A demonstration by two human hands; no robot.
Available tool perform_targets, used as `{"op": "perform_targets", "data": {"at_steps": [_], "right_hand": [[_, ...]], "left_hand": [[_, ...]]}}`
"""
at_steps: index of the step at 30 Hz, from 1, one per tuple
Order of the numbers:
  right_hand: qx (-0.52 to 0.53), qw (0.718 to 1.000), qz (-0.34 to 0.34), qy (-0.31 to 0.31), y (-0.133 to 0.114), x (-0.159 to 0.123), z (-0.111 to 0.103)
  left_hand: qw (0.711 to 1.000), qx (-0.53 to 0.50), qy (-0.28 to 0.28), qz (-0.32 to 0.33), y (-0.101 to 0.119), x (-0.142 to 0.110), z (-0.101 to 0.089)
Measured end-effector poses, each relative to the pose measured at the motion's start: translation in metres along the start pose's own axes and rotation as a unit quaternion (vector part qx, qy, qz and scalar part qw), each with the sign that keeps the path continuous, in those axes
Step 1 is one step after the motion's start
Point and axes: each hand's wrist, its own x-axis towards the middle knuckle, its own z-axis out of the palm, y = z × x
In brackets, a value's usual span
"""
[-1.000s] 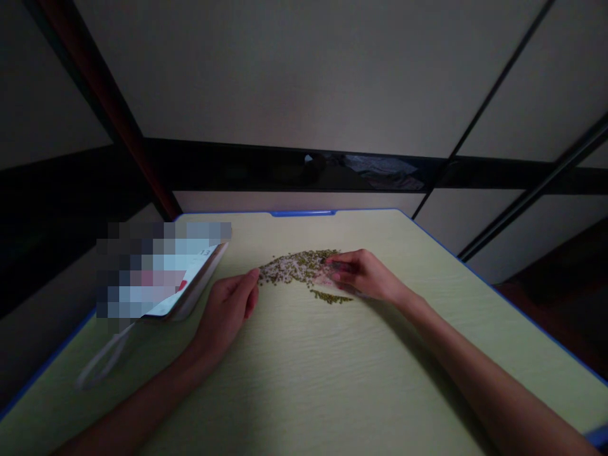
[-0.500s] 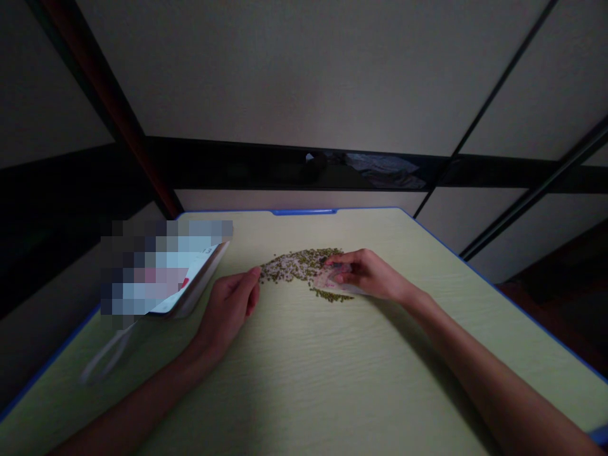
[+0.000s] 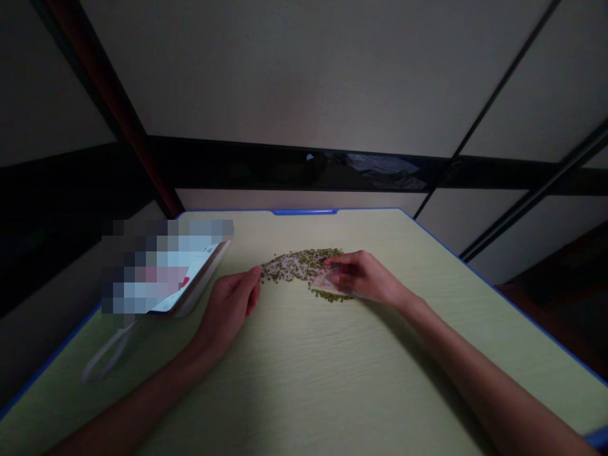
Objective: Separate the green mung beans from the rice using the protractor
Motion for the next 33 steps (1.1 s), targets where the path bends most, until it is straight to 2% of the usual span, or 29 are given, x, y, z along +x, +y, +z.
{"op": "perform_targets", "data": {"at_steps": [7,15,26,30,33], "right_hand": [[-0.015,1.000,0.000,0.023,-0.0022,0.0025,0.0037],[-0.019,1.000,-0.020,0.015,-0.0046,0.0047,0.0047],[0.007,1.000,0.024,0.007,-0.0085,0.0027,0.0048],[0.013,0.999,0.044,0.019,-0.0052,0.0028,0.0048],[-0.022,0.998,0.032,0.042,-0.0035,0.0037,0.0053]], "left_hand": [[1.000,0.000,0.001,0.003,-0.0027,0.0018,0.0001],[1.000,-0.001,-0.007,0.002,-0.0044,0.0028,-0.0002],[1.000,0.003,-0.006,0.009,-0.0025,0.0022,-0.0003],[1.000,0.006,-0.008,0.000,-0.0019,0.0028,-0.0006],[1.000,0.005,-0.007,0.000,-0.0022,0.0030,-0.0002]]}}
